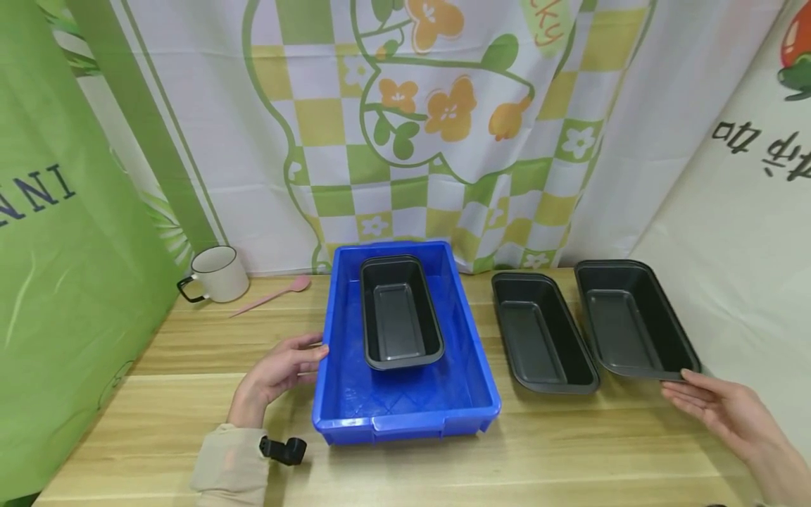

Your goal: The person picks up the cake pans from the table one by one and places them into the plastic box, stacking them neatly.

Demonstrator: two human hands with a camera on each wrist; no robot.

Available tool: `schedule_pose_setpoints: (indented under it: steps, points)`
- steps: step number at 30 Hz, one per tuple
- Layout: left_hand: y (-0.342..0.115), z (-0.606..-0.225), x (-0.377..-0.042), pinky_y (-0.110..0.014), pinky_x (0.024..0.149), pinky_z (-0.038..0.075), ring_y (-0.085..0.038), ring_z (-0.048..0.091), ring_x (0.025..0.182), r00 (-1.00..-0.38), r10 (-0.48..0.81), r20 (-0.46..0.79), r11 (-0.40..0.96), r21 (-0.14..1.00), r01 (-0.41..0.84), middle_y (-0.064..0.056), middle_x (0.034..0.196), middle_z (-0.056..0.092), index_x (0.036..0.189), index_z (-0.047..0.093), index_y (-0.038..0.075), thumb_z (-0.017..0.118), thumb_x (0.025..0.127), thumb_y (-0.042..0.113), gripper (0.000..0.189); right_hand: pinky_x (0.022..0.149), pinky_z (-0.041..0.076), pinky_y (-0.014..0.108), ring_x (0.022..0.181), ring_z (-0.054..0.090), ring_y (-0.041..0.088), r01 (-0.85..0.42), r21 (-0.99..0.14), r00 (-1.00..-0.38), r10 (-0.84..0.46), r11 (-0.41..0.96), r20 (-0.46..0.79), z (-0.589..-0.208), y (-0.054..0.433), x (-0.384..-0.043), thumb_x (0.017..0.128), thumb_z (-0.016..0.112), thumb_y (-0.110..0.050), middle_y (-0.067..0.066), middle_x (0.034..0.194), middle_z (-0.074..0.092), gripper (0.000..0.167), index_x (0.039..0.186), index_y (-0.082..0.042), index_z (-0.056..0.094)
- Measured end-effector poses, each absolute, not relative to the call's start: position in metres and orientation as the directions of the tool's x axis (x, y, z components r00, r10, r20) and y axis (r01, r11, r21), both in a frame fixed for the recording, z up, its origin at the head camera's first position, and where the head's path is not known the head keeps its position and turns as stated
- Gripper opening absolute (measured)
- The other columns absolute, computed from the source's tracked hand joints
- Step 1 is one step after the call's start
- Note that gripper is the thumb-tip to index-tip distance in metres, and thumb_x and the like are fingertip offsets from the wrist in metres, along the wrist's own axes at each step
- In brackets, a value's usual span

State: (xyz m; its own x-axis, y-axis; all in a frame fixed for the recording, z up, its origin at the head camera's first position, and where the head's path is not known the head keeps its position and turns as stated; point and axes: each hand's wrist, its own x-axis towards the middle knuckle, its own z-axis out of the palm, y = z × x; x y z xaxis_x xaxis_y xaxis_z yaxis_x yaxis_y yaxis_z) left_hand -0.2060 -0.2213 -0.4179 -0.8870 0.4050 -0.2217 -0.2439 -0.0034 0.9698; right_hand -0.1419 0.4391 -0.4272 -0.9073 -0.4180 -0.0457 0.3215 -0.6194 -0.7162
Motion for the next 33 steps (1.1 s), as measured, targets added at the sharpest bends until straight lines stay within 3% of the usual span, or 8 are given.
schedule_pose_setpoints:
  steps: [5,12,25,33]
  points:
    - [-0.222,-0.418,-0.206,-0.038,0.09,0.051,-0.018,0.065,0.101,-0.888,0.405,-0.218,-0.003,0.971,-0.24,-0.012,0.117,0.064,0.146,0.016,-0.013,0.058,0.096,0.016,0.071,0.086,0.054,0.039,0.1,0.066,0.034,0.202,-0.751,-0.943,-0.333,-0.629,0.026,-0.418,0.428,-0.144,0.105,0.021,-0.003,0.026,0.104,0.067,0.049,0.109,0.007,0.068]
    - [-0.222,-0.418,-0.205,-0.039,0.091,0.05,-0.018,0.065,0.101,-0.888,0.402,-0.222,0.004,0.971,-0.241,-0.013,0.119,0.063,0.146,0.017,-0.013,0.059,0.095,0.016,0.072,0.079,0.056,0.038,0.092,0.069,0.032,0.105,-0.82,-0.975,-0.219,-0.562,0.026,-0.408,0.414,-0.145,0.104,0.027,0.001,0.024,0.097,0.069,0.044,0.104,0.005,0.071]
    - [-0.222,-0.421,-0.207,-0.04,0.092,0.05,-0.02,0.065,0.102,-0.885,0.409,-0.223,-0.005,0.969,-0.247,-0.014,0.119,0.064,0.146,0.016,-0.013,0.059,0.095,0.017,0.074,0.082,0.054,0.043,0.095,0.066,0.038,0.043,-0.758,-0.936,-0.292,-0.651,0.197,-0.392,0.375,-0.149,0.102,0.019,0.006,0.031,0.099,0.065,0.048,0.107,0.013,0.066]
    - [-0.221,-0.42,-0.207,-0.039,0.091,0.05,-0.02,0.065,0.102,-0.884,0.415,-0.217,-0.004,0.971,-0.24,-0.014,0.12,0.063,0.146,0.015,-0.013,0.058,0.096,0.016,0.073,0.079,0.055,0.04,0.091,0.068,0.036,-0.045,-0.791,-0.907,-0.307,-0.61,0.288,-0.381,0.345,-0.155,0.101,0.02,0.009,0.029,0.098,0.067,0.047,0.107,0.013,0.067]
